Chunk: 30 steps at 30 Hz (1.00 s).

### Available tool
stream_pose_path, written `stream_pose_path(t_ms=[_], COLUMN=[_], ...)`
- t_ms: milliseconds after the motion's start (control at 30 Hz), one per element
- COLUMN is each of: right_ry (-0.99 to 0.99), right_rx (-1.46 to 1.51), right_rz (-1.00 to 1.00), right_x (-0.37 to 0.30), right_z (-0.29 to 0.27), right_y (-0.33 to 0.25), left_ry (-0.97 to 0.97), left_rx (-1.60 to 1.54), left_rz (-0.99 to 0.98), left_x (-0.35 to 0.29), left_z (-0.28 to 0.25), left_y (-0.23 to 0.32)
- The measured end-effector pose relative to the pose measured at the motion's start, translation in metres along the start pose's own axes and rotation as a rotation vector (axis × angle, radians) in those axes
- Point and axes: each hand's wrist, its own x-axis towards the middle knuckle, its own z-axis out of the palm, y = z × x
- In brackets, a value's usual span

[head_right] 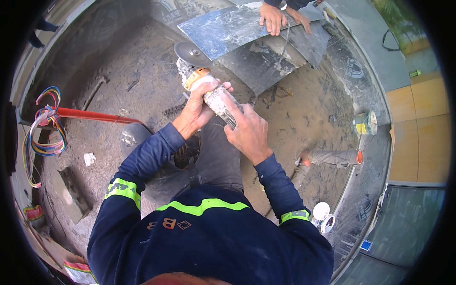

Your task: The person uses an angle grinder to cut a large rectangular tile on a construction site. After cutting, the person lifts and inspects the tile, then places it back down.

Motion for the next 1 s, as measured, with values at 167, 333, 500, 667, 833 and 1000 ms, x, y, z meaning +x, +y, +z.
stream_pose_path(t_ms=[167,333,500,667,833,1000], right_ry=[-0.011,-0.012,-0.01,-0.026,-0.052,-0.035], right_rx=[-0.006,-0.007,0.006,-0.009,-0.029,-0.036], right_rz=[0.015,0.028,0.042,0.052,0.072,0.084], right_x=[0.002,0.006,0.008,0.009,0.01,0.011], right_z=[0.0,0.0,0.002,0.003,0.003,0.001], right_y=[-0.002,-0.005,-0.007,-0.007,-0.008,-0.012], left_ry=[0.002,0.001,0.007,0.009,0.007,-0.003], left_rx=[0.014,0.006,0.004,-0.003,-0.009,-0.012], left_rz=[0.005,0.001,0.0,-0.006,-0.022,-0.027], left_x=[0.002,0.006,0.008,0.01,0.011,0.009], left_z=[-0.002,-0.004,-0.006,-0.007,-0.007,-0.003], left_y=[0.001,0.004,0.006,0.008,0.009,0.011])
